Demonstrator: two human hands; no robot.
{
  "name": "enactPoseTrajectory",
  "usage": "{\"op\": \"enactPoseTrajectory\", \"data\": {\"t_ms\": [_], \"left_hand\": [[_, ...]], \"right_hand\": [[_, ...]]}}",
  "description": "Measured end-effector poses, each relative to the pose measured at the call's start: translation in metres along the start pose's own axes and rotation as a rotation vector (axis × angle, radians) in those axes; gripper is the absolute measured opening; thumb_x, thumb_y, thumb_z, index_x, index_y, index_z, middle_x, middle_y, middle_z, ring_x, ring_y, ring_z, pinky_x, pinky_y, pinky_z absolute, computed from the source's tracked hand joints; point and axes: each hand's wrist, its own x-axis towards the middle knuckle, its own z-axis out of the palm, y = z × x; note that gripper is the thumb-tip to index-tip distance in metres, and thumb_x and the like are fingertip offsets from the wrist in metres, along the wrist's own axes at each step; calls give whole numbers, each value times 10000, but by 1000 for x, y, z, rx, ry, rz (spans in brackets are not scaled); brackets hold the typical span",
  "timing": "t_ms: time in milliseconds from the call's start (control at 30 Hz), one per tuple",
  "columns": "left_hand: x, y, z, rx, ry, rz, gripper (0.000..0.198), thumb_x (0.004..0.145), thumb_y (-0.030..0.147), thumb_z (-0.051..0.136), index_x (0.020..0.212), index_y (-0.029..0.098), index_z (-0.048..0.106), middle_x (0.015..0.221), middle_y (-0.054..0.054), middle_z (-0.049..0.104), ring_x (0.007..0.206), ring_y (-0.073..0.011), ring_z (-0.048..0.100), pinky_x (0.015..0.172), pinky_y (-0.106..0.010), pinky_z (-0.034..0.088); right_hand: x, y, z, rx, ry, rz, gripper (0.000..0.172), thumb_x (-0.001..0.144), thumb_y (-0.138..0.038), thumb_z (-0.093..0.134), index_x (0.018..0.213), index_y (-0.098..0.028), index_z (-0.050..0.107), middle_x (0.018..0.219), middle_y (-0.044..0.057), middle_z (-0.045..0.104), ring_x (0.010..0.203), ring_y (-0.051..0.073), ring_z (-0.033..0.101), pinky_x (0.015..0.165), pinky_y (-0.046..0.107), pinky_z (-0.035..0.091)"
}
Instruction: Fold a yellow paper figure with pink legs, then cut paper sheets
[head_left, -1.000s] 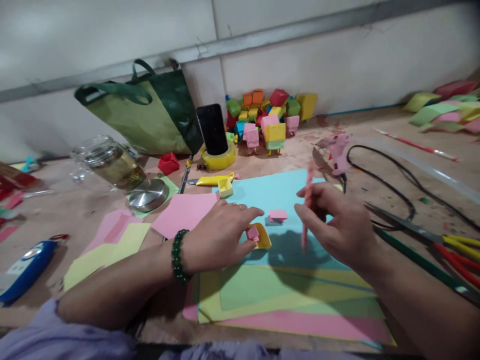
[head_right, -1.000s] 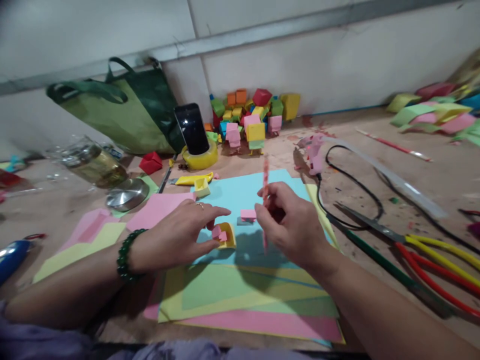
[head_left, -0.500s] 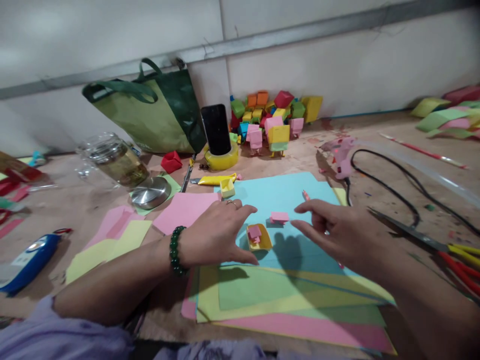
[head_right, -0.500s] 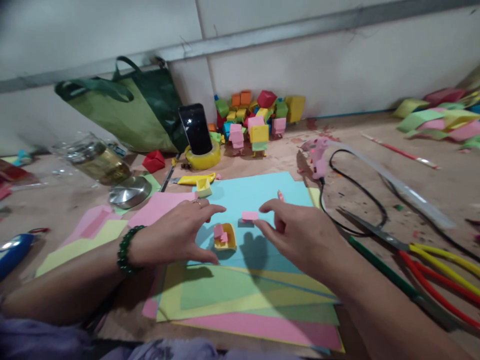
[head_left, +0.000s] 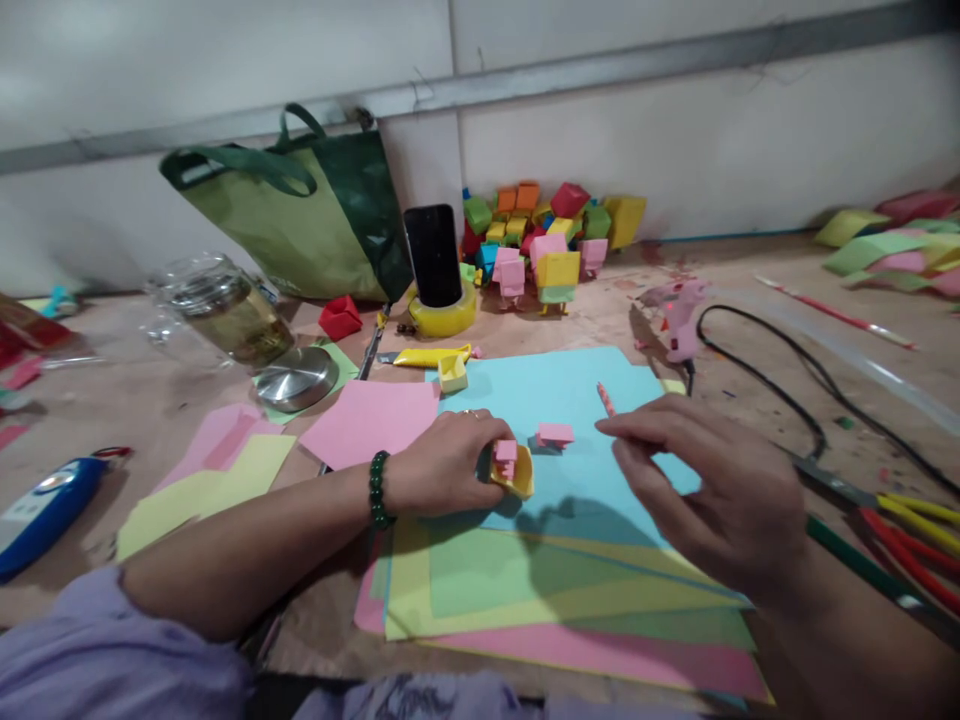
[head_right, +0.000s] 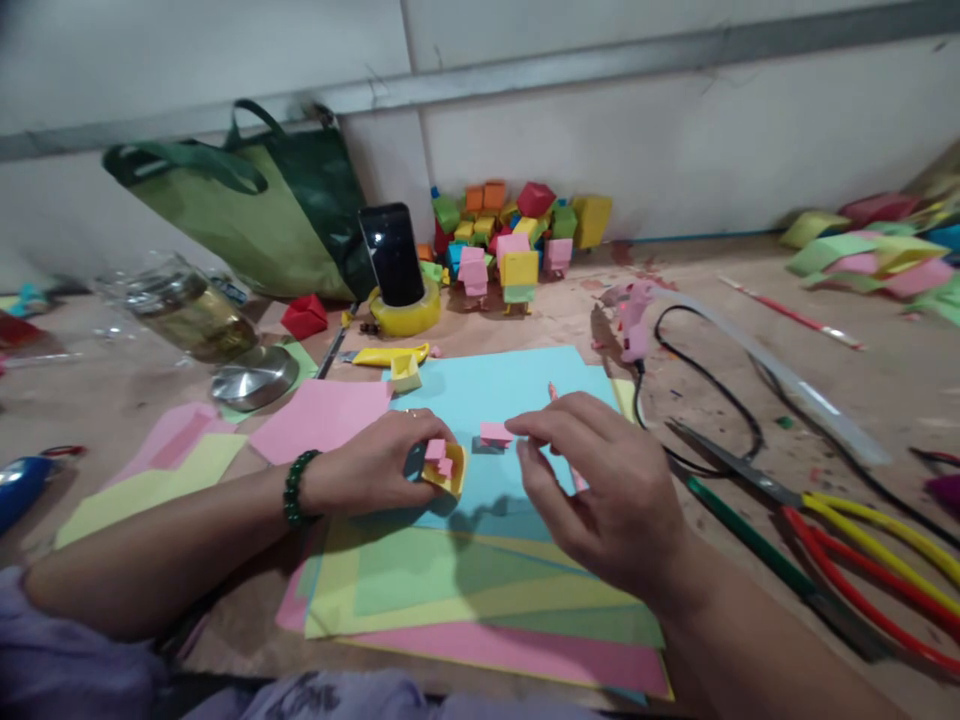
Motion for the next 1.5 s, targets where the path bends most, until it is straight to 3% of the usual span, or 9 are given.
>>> {"op": "enactPoseTrajectory", "data": {"t_ms": [100, 267, 433, 600, 767, 1000, 1167, 1300, 1500], "left_hand": [[1, -5, -1, -23, -22, 19, 306, 660, 210, 640, 963, 176, 623, 899, -36, 631, 839, -190, 565, 753, -294, 436], [2, -9, -1, -36, -52, 76, 465, 661, 216, 665, 1117, 198, 578, 992, -47, 624, 899, -202, 565, 807, -311, 437], [4, -5, -2, -51, -63, 35, 367, 702, 366, 705, 1002, 172, 619, 941, -59, 616, 861, -202, 566, 776, -306, 437], [5, -5, -3, -53, -57, 48, 317, 705, 346, 703, 957, 170, 628, 927, -50, 604, 851, -191, 560, 754, -283, 432], [5, -9, -2, -38, -57, 79, 302, 695, 311, 692, 947, 155, 634, 920, -51, 601, 849, -195, 558, 751, -283, 435], [2, -2, -4, 19, -79, 42, 715, 613, 353, 767, 1258, 184, 510, 1080, -81, 589, 979, -247, 550, 852, -356, 432], [4, -5, 3, 9, -30, 13, 490, 629, 373, 756, 1053, 172, 612, 966, -51, 592, 889, -214, 562, 805, -320, 443], [5, -9, 8, 7, 24, 30, 439, 631, 395, 752, 982, 168, 617, 931, -38, 603, 851, -194, 562, 758, -290, 442], [-11, 5, -8, -103, 67, -47, 369, 658, 291, 712, 983, 175, 578, 912, -23, 646, 819, -175, 589, 729, -274, 452]], "right_hand": [[-4, -1, 13, 8, -139, -97, 158, 829, -135, 590, 972, -193, 623, 721, 13, 616, 627, 130, 573, 596, 253, 429], [-7, 0, 32, -115, -426, -223, 270, 862, -196, 578, 1132, -201, 592, 718, 5, 647, 623, 138, 599, 526, 235, 368], [-7, 1, 42, -179, -494, -198, 98, 864, -174, 545, 921, -200, 621, 687, 5, 647, 593, 144, 598, 500, 239, 351], [-7, 3, 38, -76, -389, -217, 104, 890, -239, 550, 953, -196, 620, 706, 5, 676, 596, 121, 607, 549, 230, 402], [-5, 5, 25, -61, -95, -112, 64, 867, -227, 586, 908, -206, 629, 674, -12, 674, 503, 92, 550, 553, 228, 418], [-4, -1, 15, 39, 111, -32, 154, 810, -132, 550, 924, -199, 629, 645, -6, 571, 534, 112, 494, 549, 257, 438], [-4, 1, 16, 64, 112, -70, 192, 793, -96, 544, 934, -191, 631, 746, 27, 591, 590, 120, 523, 565, 264, 454], [-4, 8, 18, 76, 114, -40, 179, 801, -120, 535, 928, -195, 636, 728, 16, 582, 588, 122, 521, 570, 268, 453], [-2, 21, 14, 73, 283, 40, 165, 827, -139, 540, 954, -201, 626, 725, 0, 545, 621, 129, 504, 602, 281, 445]]}}
